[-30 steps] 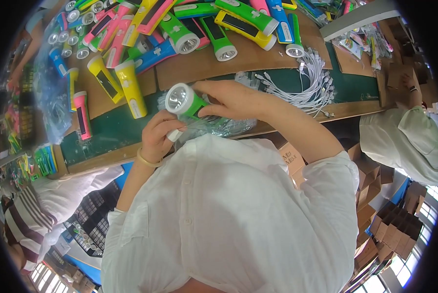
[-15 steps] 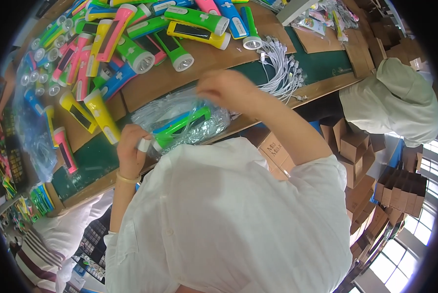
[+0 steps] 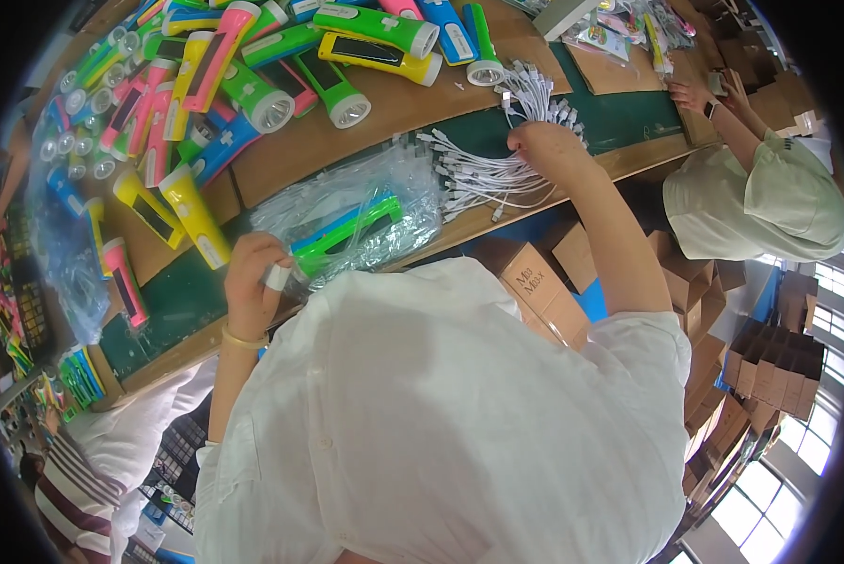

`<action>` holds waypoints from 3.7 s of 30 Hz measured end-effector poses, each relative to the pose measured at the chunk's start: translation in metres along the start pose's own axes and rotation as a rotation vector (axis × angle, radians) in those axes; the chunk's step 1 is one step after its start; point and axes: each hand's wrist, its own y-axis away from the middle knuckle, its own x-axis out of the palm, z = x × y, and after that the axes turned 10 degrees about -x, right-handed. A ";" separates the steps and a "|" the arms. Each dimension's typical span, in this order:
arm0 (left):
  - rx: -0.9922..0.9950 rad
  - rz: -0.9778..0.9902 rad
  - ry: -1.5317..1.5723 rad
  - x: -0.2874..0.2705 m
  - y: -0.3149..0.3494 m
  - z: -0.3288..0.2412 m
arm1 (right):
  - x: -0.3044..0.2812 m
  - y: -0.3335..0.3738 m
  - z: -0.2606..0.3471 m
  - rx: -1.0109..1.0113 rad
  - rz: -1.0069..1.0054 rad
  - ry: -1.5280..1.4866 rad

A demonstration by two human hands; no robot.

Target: Packaging colorful flashlights and USB charging cables into individual plastic bags at a factory workbench.

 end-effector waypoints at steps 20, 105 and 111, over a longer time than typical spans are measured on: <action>-0.015 0.058 -0.029 -0.003 0.004 0.004 | -0.093 0.000 0.032 -0.204 -0.495 -0.407; -0.678 0.008 -0.155 0.038 -0.008 0.020 | -0.077 -0.140 0.100 -0.274 -0.895 -1.268; -0.302 -0.132 -0.251 0.052 -0.026 0.015 | -0.226 -0.230 -0.082 0.052 -1.072 -1.019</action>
